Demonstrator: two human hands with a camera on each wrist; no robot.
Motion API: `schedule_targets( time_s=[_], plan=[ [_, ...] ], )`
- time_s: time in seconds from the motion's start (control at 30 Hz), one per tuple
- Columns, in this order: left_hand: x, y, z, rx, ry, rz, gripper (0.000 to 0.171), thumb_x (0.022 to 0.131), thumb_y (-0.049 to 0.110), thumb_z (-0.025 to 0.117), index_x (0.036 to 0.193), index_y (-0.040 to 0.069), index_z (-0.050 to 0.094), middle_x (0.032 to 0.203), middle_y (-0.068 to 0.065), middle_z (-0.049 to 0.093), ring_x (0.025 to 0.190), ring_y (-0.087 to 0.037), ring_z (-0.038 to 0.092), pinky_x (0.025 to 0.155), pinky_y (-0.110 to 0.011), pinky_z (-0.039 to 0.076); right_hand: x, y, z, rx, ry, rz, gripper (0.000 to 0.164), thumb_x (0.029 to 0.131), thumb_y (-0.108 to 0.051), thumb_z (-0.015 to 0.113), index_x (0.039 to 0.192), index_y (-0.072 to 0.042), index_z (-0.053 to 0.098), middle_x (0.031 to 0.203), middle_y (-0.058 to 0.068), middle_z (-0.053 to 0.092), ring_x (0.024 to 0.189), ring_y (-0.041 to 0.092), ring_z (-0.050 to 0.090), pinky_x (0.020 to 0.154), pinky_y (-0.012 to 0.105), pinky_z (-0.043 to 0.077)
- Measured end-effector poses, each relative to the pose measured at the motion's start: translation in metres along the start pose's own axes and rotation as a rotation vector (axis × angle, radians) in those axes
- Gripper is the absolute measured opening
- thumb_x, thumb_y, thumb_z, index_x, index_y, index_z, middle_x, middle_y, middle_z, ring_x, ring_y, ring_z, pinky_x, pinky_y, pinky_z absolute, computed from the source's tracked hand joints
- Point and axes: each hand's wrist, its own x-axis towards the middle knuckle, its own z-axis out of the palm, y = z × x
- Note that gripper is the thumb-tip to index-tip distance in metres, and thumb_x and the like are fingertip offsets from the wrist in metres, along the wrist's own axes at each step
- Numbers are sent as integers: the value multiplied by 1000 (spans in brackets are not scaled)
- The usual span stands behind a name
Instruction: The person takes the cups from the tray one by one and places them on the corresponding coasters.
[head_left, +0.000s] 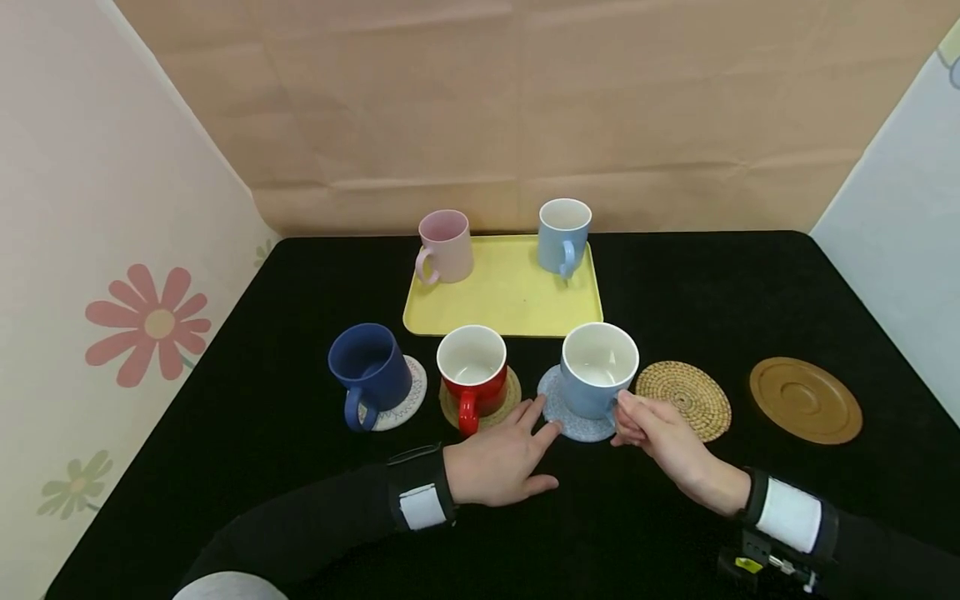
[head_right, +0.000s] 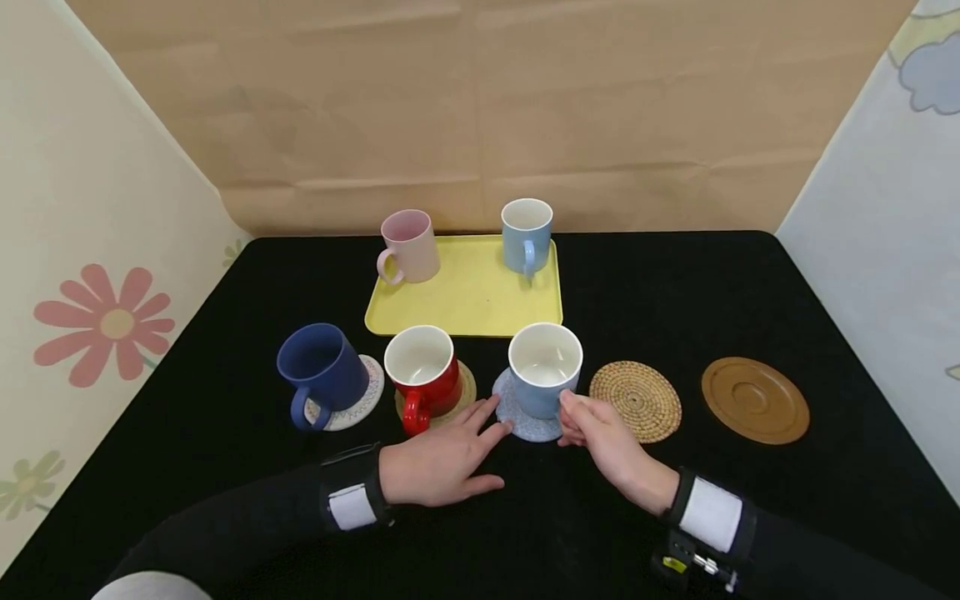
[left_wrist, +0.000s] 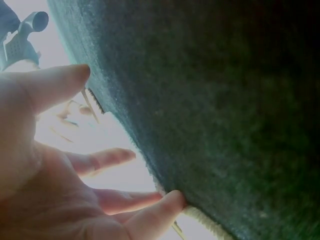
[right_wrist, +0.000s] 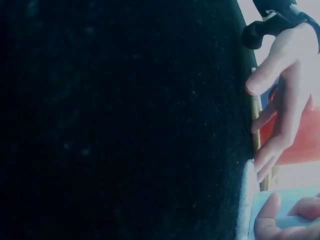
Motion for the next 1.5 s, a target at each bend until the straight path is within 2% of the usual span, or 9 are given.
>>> schedule_targets(
  time_s=[0.23,0.4,0.53,0.7,0.9,1.1,1.5],
  plan=[
    [-1,0,-2,-3,-3,-12,66,94,45,61,146,11,42,156,-20,23,139,-37,31,100,-43,44,0,1,-2,-23,-17,2,46,109,-21,24,75,8,33,67,2,39,66,26,47,77,30,51],
    [-1,0,-1,-3,-7,-2,65,94,45,61,146,11,41,157,-20,22,139,-36,31,100,-43,44,-1,0,-7,-158,-8,-16,40,108,-17,26,83,5,49,78,3,51,74,20,53,73,29,48],
    [0,0,-1,-5,-6,3,66,94,45,61,147,11,41,157,-19,22,140,-36,30,100,-42,44,-4,-3,-15,-225,-29,-22,34,107,-12,30,96,5,57,90,8,59,84,16,59,78,27,48],
    [0,-1,0,-7,-1,5,66,93,45,62,147,11,41,157,-19,22,139,-36,30,100,-42,44,-6,-8,-26,-213,-88,-23,30,106,-9,33,107,10,56,98,13,63,92,16,63,84,26,50],
    [0,-1,0,-8,-4,-4,67,93,44,63,146,11,41,157,-19,23,139,-37,31,99,-42,44,-5,-10,-31,-195,-157,-30,25,105,-6,36,104,9,57,98,11,65,95,15,63,86,25,50],
    [-1,0,-2,-17,-8,-1,66,93,43,63,146,11,41,157,-19,23,139,-36,31,100,-42,44,-3,-9,-28,-155,-177,-45,23,104,-4,40,100,9,58,94,9,68,94,16,65,86,26,52],
    [-1,1,-1,-3,-1,7,66,93,43,63,146,10,42,157,-19,23,139,-36,32,100,-42,44,-2,-7,-15,-71,-198,-9,24,102,-5,46,106,15,57,100,11,71,100,14,66,86,30,53]
  ],
)
